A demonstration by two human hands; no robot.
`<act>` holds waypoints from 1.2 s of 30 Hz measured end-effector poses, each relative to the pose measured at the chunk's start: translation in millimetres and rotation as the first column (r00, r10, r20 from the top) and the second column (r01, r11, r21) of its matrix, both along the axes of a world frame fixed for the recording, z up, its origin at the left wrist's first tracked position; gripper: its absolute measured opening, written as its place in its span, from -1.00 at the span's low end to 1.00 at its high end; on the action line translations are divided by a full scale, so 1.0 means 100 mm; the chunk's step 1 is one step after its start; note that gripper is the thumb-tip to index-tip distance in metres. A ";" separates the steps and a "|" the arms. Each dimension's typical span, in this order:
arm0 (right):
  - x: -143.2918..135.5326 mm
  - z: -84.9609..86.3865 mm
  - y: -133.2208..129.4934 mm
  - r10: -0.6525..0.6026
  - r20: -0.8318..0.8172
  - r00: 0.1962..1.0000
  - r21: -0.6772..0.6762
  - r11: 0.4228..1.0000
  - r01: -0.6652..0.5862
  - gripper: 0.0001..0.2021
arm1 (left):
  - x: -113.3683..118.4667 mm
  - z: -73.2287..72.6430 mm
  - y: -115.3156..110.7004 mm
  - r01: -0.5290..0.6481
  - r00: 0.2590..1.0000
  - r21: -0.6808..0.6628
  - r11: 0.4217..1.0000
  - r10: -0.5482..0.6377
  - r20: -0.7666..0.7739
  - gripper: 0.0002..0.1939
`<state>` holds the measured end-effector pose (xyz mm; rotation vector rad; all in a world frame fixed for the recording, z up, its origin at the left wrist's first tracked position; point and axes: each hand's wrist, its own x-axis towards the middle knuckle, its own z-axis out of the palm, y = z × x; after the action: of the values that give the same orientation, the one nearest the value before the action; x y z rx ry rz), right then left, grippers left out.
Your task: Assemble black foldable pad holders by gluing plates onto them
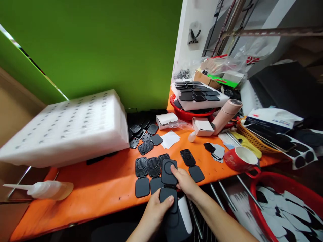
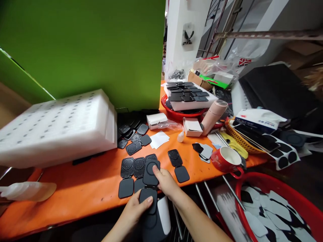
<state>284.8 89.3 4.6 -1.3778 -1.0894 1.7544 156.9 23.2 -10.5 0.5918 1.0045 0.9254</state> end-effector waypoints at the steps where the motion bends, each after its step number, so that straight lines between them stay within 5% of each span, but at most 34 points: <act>1: 0.00 0.00 0.03 -0.024 0.022 0.999 0.000 1.000 0.024 -0.43 | 0.00 -0.01 0.00 -0.009 1.000 -0.006 1.000 0.009 0.010 -0.47; 5: 0.07 0.01 0.21 -0.198 0.033 0.980 0.028 0.980 0.197 -0.45 | -0.02 -0.11 -0.05 0.000 0.996 -0.081 0.997 0.007 0.090 -0.47; 10: 0.17 0.07 0.52 -0.413 -0.195 0.889 -0.061 0.910 0.410 -0.57 | -0.12 -0.11 -0.07 -0.057 0.995 -0.092 0.994 0.065 0.078 -0.42; 19: 0.14 0.13 0.82 -0.354 -0.207 0.912 -0.051 0.935 0.351 -0.68 | -0.65 0.10 -0.08 -0.193 0.981 -0.045 0.980 0.193 -0.001 -0.55; 25: 0.24 0.16 0.96 -0.353 -0.126 0.927 0.076 0.928 0.364 -0.63 | -0.91 0.26 -0.10 -0.439 0.898 -0.159 0.884 0.439 -0.035 -0.57; 31: 0.54 0.32 1.07 -0.198 0.123 0.973 0.278 0.948 0.157 -0.67 | -0.99 0.28 -0.04 -0.506 0.862 -0.174 0.845 0.499 -0.090 -0.54; 36: 0.69 0.18 0.92 -0.003 0.427 0.904 0.304 0.942 -0.141 -0.81 | -0.83 0.27 0.00 -0.465 0.883 -0.181 0.866 0.467 -0.032 -0.52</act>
<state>353.8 181.8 22.6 -1.5523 -1.6027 1.2630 73.6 23.1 16.1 0.1809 1.2348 1.2423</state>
